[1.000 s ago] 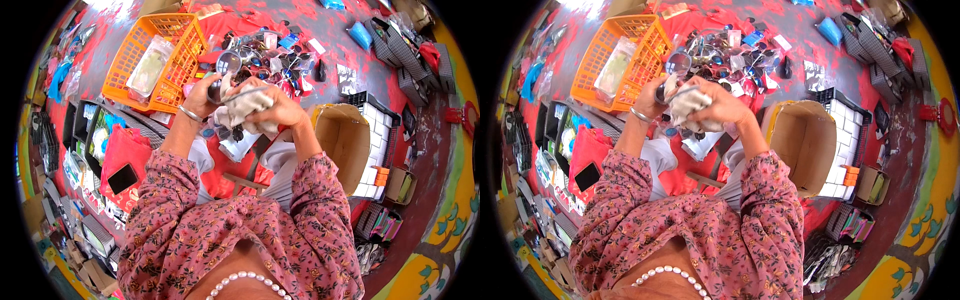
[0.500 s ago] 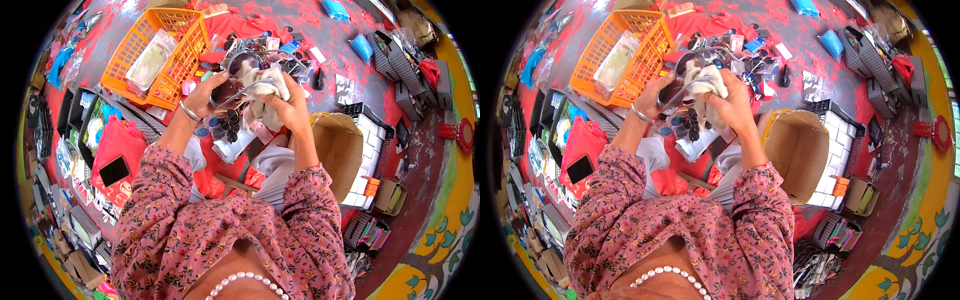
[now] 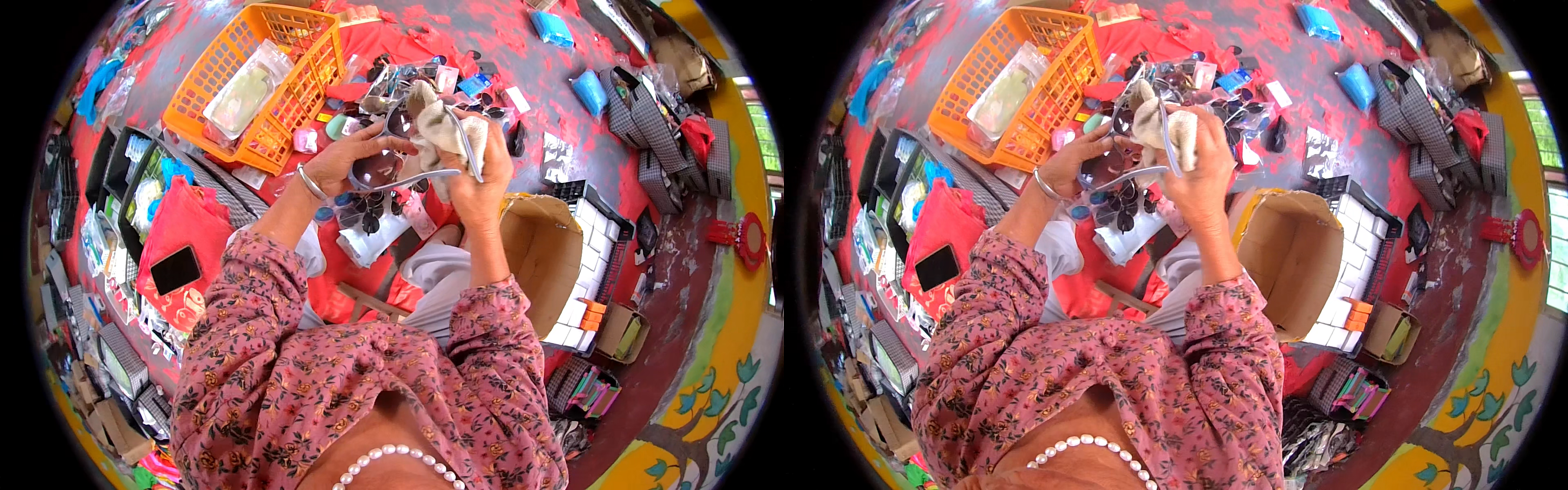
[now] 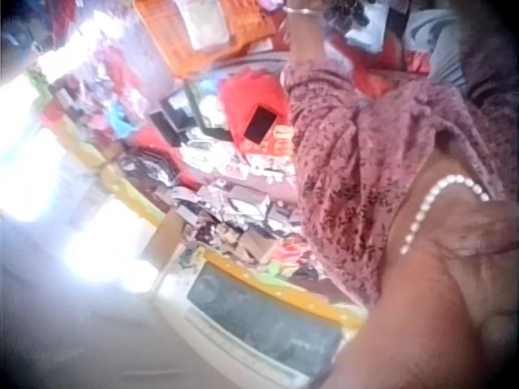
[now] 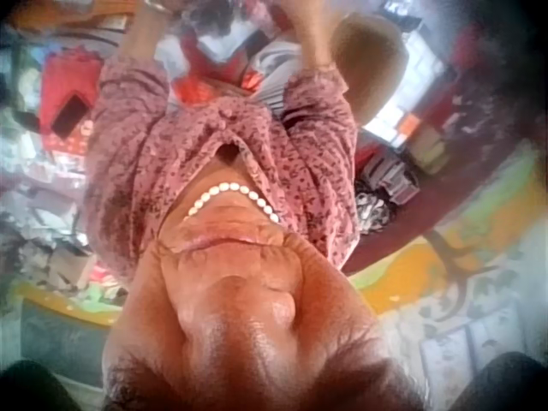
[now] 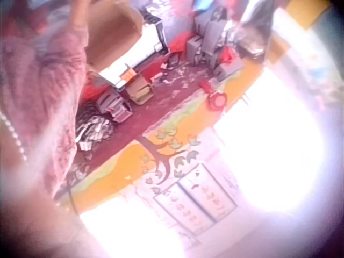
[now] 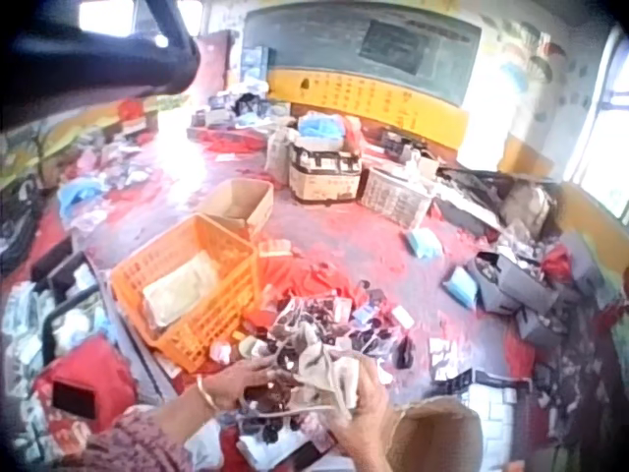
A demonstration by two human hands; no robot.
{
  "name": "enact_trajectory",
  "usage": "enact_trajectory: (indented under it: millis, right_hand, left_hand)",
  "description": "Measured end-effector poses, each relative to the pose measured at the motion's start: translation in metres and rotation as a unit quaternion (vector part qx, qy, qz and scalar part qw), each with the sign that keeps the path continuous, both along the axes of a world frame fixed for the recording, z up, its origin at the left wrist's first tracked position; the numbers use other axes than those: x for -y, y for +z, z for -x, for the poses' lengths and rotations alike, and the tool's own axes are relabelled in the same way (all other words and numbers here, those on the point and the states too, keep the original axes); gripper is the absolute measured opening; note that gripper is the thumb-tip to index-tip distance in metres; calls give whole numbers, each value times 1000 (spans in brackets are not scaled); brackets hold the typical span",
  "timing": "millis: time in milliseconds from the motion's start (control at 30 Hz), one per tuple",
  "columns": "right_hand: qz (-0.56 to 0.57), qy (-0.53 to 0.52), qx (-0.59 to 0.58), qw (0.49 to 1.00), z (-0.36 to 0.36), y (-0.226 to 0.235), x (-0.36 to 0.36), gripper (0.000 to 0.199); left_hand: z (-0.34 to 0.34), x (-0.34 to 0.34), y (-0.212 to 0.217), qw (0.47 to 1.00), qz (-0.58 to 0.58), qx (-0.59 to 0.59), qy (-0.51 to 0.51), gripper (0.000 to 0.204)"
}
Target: The person wipes sunglasses using a cloth, places them into a small box, and luego closes the box; they then pick up more sunglasses from a pile and continue wiping them by hand.
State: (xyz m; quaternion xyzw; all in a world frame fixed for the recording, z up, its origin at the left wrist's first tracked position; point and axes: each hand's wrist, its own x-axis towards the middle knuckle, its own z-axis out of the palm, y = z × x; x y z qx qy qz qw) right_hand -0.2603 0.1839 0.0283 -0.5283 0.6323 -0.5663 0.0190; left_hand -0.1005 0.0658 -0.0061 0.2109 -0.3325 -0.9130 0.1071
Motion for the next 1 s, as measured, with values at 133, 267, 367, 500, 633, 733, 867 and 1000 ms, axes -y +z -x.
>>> enact_trajectory:
  millis: [133, 267, 367, 500, 633, 733, 867, 1000]
  right_hand:
    - [-1, -89, -120, 989, -10, -16, 9, 44]
    - [-22, -136, 93, 986, -21, -39, 20, 44]
    - [-93, -109, -66, 987, -20, -37, 20, 42]
    - [-108, 73, -81, 988, -1, -36, 20, 36]
    - [-91, 58, -35, 994, -3, -32, 19, 36]
    - [-54, -83, -103, 990, -11, -33, 24, 40]
    - [-94, -110, -208, 967, -25, -38, 23, 39]
    - [-81, 87, -24, 993, -11, -31, 24, 44]
  left_hand:
    - [2, -9, 0, 999, -53, -6, -1, 48]
    - [11, -17, -6, 997, -51, -54, 17, 59]
    - [14, -20, -14, 1000, -17, -2, 23, 64]
    - [12, -14, -12, 999, -6, 26, 20, 65]
    - [7, -10, -16, 998, -47, 10, 34, 62]
    - [8, -13, -12, 999, -8, -24, 39, 65]
    - [10, -15, -12, 999, 38, 13, 34, 72]
    - [7, -8, -11, 998, 13, 4, 68, 68]
